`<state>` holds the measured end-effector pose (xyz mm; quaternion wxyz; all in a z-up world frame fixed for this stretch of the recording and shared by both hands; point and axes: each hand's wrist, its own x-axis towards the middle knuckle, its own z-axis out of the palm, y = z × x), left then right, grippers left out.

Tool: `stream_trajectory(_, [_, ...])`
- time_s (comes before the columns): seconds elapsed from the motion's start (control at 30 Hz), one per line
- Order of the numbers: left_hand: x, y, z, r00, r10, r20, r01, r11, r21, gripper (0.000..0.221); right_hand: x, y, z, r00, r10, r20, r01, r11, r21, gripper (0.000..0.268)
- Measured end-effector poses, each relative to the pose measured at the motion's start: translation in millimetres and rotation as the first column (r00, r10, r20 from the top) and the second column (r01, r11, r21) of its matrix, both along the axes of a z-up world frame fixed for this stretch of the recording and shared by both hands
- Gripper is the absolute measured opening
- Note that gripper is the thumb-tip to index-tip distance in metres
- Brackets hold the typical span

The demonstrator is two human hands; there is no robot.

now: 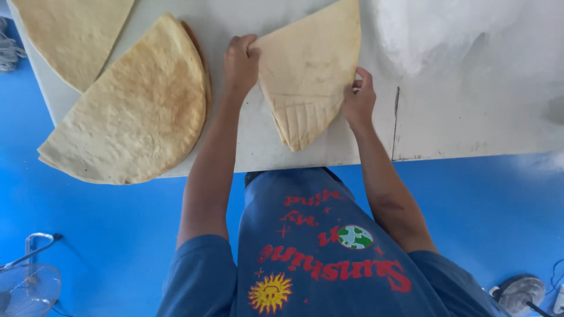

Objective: The person folds large quarter-round flatbreads in half, places a sheet of paper between them, and slides them into clear plastic bags one at a time, setting the bagged breads aside on the table. They repeat this folding and bagging cycle for several breads.

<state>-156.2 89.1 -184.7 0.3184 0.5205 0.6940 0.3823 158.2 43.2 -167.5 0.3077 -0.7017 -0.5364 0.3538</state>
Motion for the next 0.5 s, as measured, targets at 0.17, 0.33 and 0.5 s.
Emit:
stream_trajectory(0.17, [3.8, 2.4, -19.8, 0.987, -0.05, -0.153, 0.058, 0.997, 0.048, 0.027, 10.0, -14.6, -23.5, 0.998, -0.046, 0.051, 0.045, 0.999, 0.01, 0.047])
stream_trajectory(0.33, [-1.8, 2.9, 4.9, 0.963, -0.087, -0.256, 0.094, 0.995, 0.014, 0.033, -12.9, 8.8, -0.5, 0.954, 0.012, 0.301, -0.109, 0.946, 0.306, 0.038])
stream_trajectory(0.5, [-64.9, 5.8, 69.2, 0.923, -0.112, -0.369, 0.168, 0.978, 0.124, 0.043, -116.1, 145.8, 49.0, 0.917, 0.16, 0.366, -0.342, 0.788, 0.512, 0.011])
